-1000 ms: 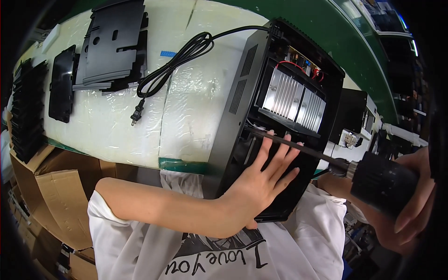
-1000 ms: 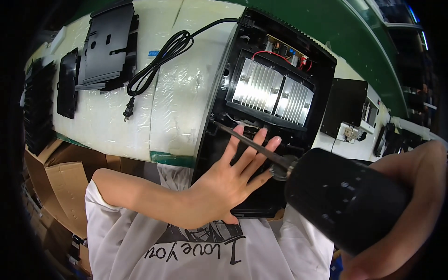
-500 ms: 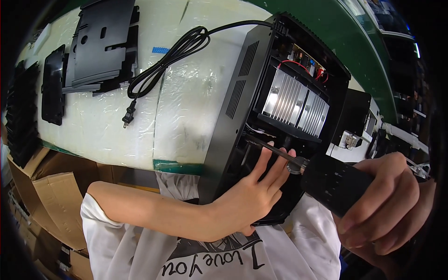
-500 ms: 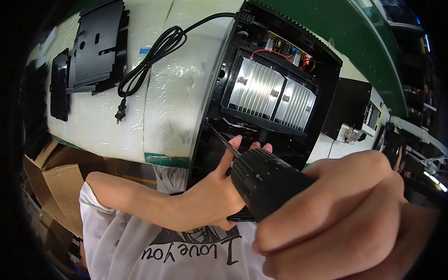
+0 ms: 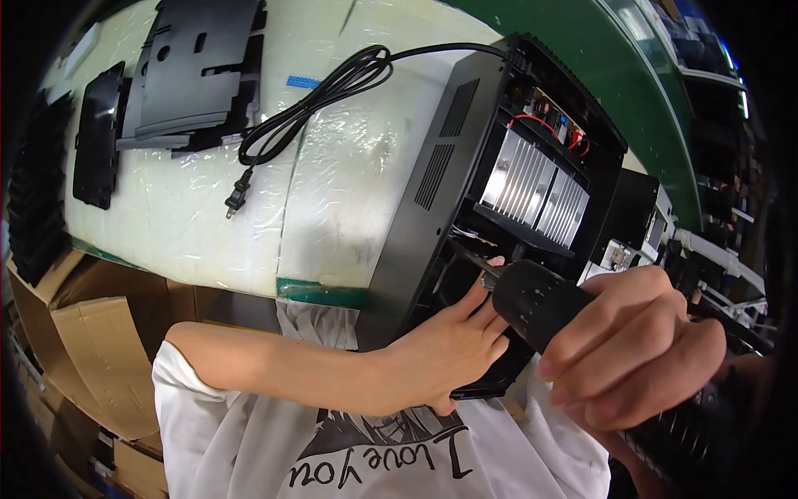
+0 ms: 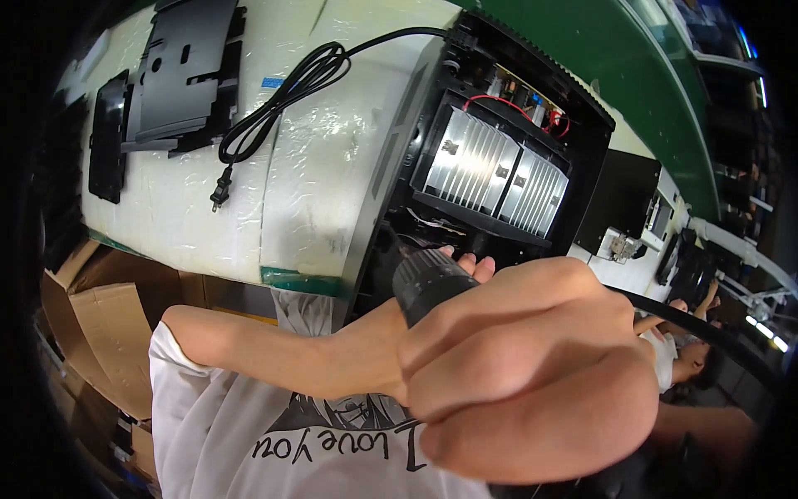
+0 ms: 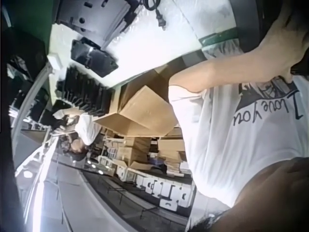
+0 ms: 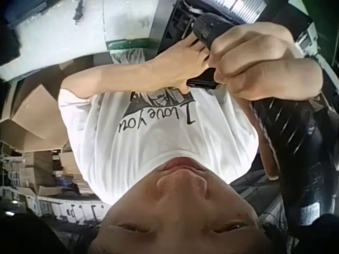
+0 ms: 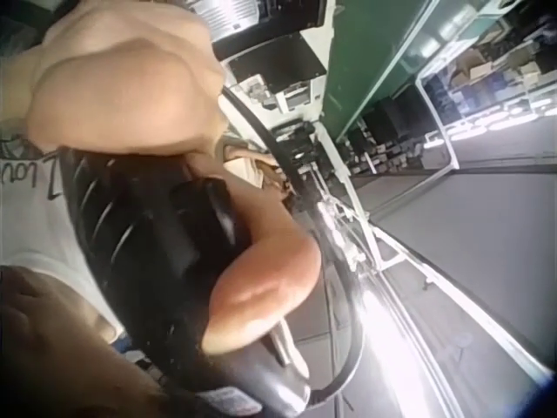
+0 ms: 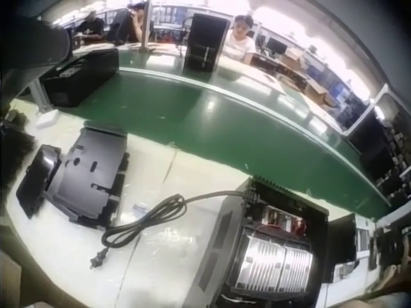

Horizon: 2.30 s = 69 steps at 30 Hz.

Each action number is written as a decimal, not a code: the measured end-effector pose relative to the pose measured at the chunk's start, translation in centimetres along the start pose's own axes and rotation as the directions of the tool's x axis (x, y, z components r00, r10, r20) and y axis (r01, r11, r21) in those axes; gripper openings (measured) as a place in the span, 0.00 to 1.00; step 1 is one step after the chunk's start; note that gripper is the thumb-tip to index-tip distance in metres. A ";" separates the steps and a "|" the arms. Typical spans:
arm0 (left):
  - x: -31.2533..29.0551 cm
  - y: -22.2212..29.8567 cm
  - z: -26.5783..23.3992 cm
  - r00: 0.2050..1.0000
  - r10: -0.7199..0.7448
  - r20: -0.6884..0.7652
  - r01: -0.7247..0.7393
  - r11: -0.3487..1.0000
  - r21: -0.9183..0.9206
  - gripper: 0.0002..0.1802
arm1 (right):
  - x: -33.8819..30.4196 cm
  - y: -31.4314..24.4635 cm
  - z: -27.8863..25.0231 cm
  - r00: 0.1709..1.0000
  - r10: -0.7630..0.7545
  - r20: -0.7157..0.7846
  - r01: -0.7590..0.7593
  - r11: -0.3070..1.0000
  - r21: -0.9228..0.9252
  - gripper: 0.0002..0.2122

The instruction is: Assembling electronic devices by connecting internal wiring and using an electric screwdriver to secure panels.

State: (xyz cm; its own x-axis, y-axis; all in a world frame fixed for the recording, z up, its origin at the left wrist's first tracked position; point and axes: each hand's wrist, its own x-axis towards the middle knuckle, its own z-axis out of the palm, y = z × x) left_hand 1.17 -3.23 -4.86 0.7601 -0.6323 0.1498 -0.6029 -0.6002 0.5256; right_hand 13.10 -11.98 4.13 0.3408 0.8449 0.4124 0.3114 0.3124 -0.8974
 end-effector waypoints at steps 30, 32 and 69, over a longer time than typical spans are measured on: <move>-1.3 0.5 1.5 0.996 -0.013 -0.083 0.007 0.998 -0.070 0.48 | 2.0 3.4 4.8 0.938 -0.327 -0.111 0.337 0.937 0.088 0.39; -1.1 0.2 1.1 0.999 0.016 -0.043 -0.022 0.991 -0.131 0.48 | 2.2 2.5 4.8 0.932 -0.330 -0.146 0.341 0.939 0.054 0.38; -0.9 -1.5 0.0 0.935 -0.048 -0.351 0.037 0.999 -0.040 0.17 | -27.9 -8.9 -13.2 0.218 -0.733 -0.644 -0.097 0.640 -0.762 0.39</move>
State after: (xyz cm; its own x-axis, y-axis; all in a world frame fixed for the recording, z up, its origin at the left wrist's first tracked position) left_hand 1.34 -1.78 -5.78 0.8250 -0.3907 0.4084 -0.5646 -0.6030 0.5636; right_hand 12.52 -44.07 2.72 0.4169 -0.3248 0.8489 0.8422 -0.2132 -0.4952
